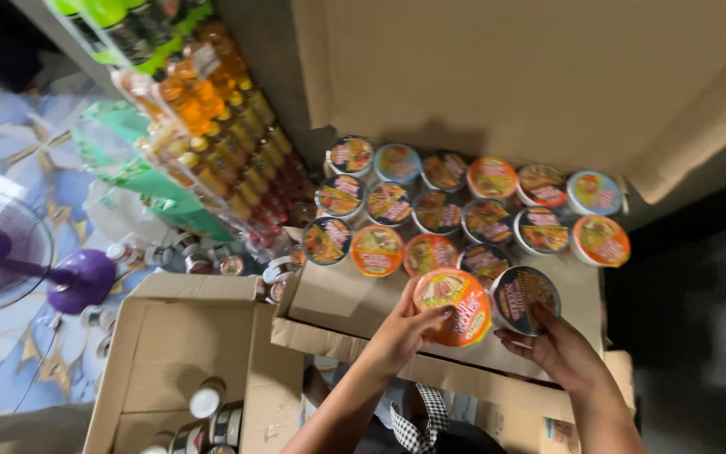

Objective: Organizes and packs cup noodles into a cardboard box.

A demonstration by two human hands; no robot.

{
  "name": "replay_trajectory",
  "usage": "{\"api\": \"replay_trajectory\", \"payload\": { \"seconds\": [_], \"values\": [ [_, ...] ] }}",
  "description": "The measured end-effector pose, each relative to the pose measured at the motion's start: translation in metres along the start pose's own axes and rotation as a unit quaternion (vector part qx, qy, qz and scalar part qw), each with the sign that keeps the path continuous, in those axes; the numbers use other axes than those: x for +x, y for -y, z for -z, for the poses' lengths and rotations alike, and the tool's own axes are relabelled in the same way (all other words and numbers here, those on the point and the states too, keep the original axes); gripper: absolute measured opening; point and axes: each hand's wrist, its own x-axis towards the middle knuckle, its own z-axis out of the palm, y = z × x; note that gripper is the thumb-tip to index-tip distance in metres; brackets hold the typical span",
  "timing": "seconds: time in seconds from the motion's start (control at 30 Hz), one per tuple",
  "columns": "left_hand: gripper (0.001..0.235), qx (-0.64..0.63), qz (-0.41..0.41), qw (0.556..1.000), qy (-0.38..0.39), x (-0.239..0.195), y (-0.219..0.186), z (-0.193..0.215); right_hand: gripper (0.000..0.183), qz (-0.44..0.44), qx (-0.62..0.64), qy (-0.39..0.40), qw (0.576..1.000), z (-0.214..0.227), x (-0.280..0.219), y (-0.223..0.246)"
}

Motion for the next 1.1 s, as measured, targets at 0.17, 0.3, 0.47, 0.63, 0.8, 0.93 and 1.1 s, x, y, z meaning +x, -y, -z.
{"api": "replay_trajectory", "payload": {
  "seconds": [0.17, 0.3, 0.47, 0.63, 0.8, 0.93, 1.1],
  "values": [
    [0.061, 0.067, 0.151, 0.986, -0.025, 0.025, 0.067, -0.020, 0.058, 0.022, 0.091, -0.037, 0.995, 0.087, -0.004, -0.009],
    [0.064, 0.082, 0.248, 0.964, -0.054, 0.053, 0.128, -0.027, 0.055, 0.055, 0.043, -0.145, 0.987, 0.102, -0.012, -0.002],
    [0.067, 0.045, 0.261, 0.958, -0.113, 0.083, 0.202, -0.003, 0.051, 0.082, 0.053, -0.167, 0.981, 0.128, 0.004, -0.012],
    [0.066, 0.036, 0.271, 0.941, -0.198, 0.081, 0.206, -0.020, 0.051, 0.124, 0.043, -0.215, 0.968, 0.127, 0.004, -0.020],
    [0.069, 0.038, 0.265, 0.941, -0.207, 0.092, 0.202, -0.038, 0.051, 0.159, 0.025, -0.229, 0.960, 0.119, 0.001, -0.013],
    [0.069, 0.059, 0.194, 0.958, -0.204, 0.121, 0.228, -0.027, 0.046, 0.195, 0.052, -0.209, 0.957, 0.116, 0.005, -0.007],
    [0.061, 0.021, 0.078, 0.973, -0.216, 0.148, 0.253, -0.018, 0.040, 0.265, 0.044, -0.134, 0.954, 0.121, 0.020, 0.004]
  ]
}}
